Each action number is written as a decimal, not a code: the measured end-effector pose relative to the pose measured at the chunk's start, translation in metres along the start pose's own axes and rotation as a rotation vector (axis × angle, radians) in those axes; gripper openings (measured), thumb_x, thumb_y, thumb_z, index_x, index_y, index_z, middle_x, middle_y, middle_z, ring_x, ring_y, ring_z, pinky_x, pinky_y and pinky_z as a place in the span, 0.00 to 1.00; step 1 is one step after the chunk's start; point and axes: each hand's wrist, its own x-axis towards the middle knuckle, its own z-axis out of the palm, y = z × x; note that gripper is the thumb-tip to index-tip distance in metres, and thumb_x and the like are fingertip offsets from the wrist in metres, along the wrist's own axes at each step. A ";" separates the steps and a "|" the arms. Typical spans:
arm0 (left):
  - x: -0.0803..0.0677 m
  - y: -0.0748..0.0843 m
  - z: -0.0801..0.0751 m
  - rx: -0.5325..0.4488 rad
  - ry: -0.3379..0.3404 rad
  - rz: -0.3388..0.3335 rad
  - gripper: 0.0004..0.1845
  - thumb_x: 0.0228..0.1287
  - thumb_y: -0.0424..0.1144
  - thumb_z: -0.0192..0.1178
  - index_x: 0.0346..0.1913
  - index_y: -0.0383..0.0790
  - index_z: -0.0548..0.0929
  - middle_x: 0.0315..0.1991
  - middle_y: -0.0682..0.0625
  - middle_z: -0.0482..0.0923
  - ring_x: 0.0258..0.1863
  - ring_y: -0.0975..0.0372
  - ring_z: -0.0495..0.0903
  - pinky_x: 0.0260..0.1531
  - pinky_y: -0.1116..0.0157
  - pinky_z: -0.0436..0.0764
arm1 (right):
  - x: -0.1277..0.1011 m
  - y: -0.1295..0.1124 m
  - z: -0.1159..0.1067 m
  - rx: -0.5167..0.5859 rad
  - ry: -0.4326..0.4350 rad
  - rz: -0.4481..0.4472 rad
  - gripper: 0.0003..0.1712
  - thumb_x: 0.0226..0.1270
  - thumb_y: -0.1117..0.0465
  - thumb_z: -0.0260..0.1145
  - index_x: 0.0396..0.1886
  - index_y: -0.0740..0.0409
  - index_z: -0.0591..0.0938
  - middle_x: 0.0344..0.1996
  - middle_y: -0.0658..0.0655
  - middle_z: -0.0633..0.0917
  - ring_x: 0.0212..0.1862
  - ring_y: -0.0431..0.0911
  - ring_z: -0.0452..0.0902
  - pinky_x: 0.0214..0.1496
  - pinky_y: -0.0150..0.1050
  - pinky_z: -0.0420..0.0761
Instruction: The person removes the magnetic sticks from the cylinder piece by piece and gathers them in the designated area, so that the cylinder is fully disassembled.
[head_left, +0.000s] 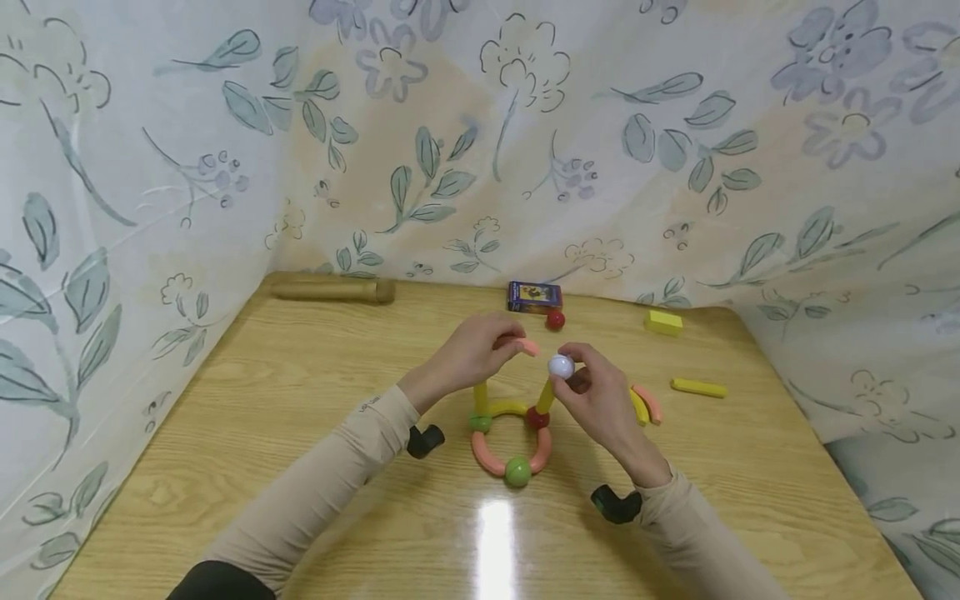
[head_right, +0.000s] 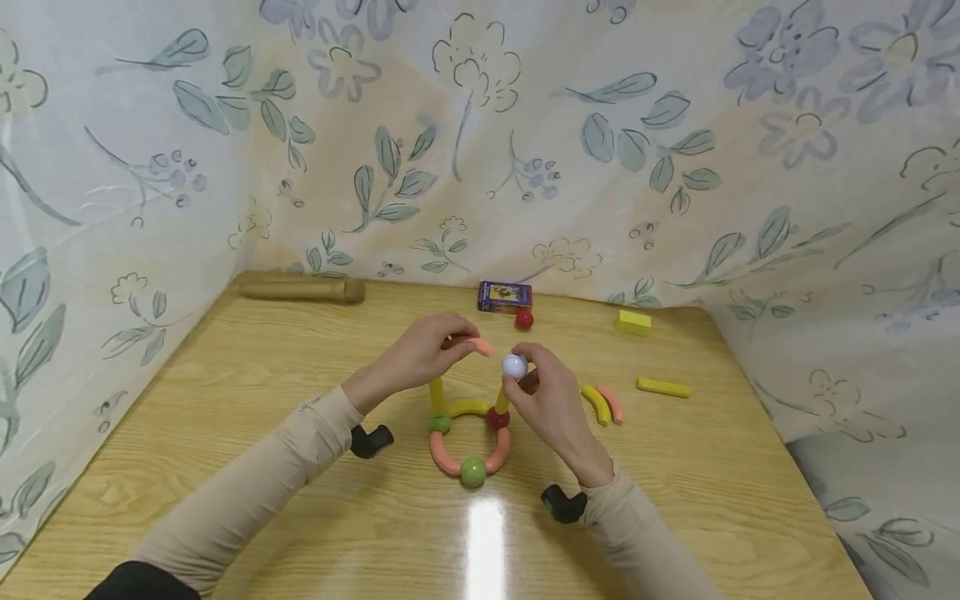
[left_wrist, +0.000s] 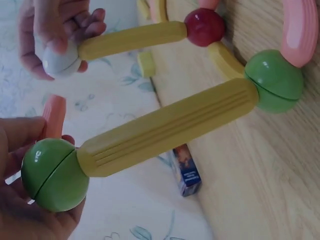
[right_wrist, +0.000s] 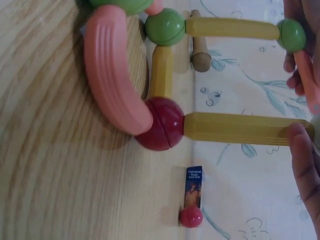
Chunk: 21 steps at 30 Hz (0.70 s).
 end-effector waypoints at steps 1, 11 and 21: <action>-0.001 0.000 -0.001 0.012 -0.003 -0.001 0.10 0.68 0.45 0.61 0.40 0.42 0.85 0.32 0.51 0.81 0.30 0.63 0.74 0.33 0.68 0.74 | 0.000 0.000 0.000 0.001 0.001 0.005 0.18 0.60 0.68 0.69 0.50 0.62 0.78 0.36 0.61 0.86 0.26 0.40 0.81 0.27 0.30 0.79; 0.000 0.010 -0.003 0.449 -0.195 0.040 0.13 0.62 0.47 0.67 0.47 0.51 0.87 0.42 0.54 0.85 0.46 0.56 0.78 0.49 0.56 0.77 | -0.001 0.004 0.001 -0.009 0.020 -0.004 0.19 0.61 0.67 0.69 0.52 0.63 0.78 0.33 0.58 0.85 0.24 0.38 0.77 0.26 0.30 0.78; -0.001 0.009 -0.002 0.429 -0.267 0.007 0.20 0.60 0.42 0.68 0.56 0.46 0.82 0.44 0.51 0.85 0.44 0.57 0.82 0.41 0.60 0.82 | -0.001 0.005 0.003 -0.036 0.011 0.022 0.24 0.61 0.65 0.70 0.57 0.61 0.78 0.39 0.59 0.85 0.27 0.41 0.78 0.27 0.29 0.76</action>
